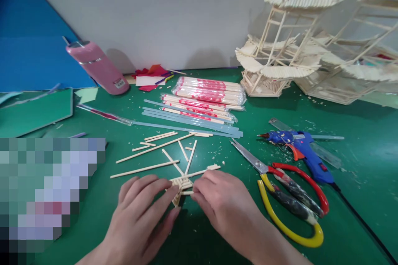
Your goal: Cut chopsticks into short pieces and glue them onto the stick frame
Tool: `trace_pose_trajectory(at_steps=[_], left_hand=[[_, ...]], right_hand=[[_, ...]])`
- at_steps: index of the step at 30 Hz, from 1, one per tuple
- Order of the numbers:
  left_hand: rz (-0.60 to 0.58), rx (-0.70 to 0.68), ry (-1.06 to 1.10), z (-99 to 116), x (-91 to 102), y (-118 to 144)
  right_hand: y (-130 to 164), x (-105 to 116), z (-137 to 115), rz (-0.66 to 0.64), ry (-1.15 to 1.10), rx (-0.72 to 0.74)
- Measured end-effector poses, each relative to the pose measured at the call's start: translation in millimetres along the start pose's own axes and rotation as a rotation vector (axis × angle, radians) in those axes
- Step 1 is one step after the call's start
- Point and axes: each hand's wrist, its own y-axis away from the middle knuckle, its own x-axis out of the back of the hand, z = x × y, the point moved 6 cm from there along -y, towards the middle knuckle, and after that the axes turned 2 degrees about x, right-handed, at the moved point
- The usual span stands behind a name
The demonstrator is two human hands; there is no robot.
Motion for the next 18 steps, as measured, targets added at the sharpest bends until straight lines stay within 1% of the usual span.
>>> trace_pose_trajectory(at_steps=[3,6,8,9,10,11,13,14,15,16,18], left_hand=[[-0.002,-0.091,-0.095,12.9,-2.3,1.1],[-0.077,-0.126,-0.072,18.8,-7.9,0.0],[-0.069,-0.141,-0.015,20.7,-7.0,-2.3],[-0.056,-0.141,0.014,21.1,-5.5,-3.7],[-0.047,-0.131,0.034,21.0,-4.1,-5.1],[-0.039,-0.116,0.045,20.7,-2.6,-6.3],[-0.062,-0.091,0.060,21.3,-2.2,-7.2],[-0.067,-0.106,0.082,23.5,-2.1,-6.4],[-0.067,-0.134,0.114,26.6,-2.4,-4.7],[-0.063,-0.169,0.152,30.0,-3.4,-2.1],[-0.042,-0.227,0.214,35.3,-7.8,5.4]], right_hand=[[5.2,4.9,-12.4,-0.004,0.019,0.032],[11.6,8.1,-22.3,0.002,0.015,0.042],[17.7,13.6,-20.3,0.034,-0.018,0.040],[22.3,20.0,-14.3,0.081,-0.034,0.020],[28.5,29.1,-4.0,0.151,-0.041,-0.026],[37.3,42.2,10.0,0.259,-0.027,-0.098],[62.7,71.6,47.1,0.470,0.062,-0.347],[79.0,87.7,65.9,0.580,0.158,-0.499],[94.5,100.2,84.2,0.624,0.258,-0.659],[104.9,108.6,99.6,0.619,0.287,-0.731],[118.3,119.0,125.3,0.584,0.329,-0.805]])
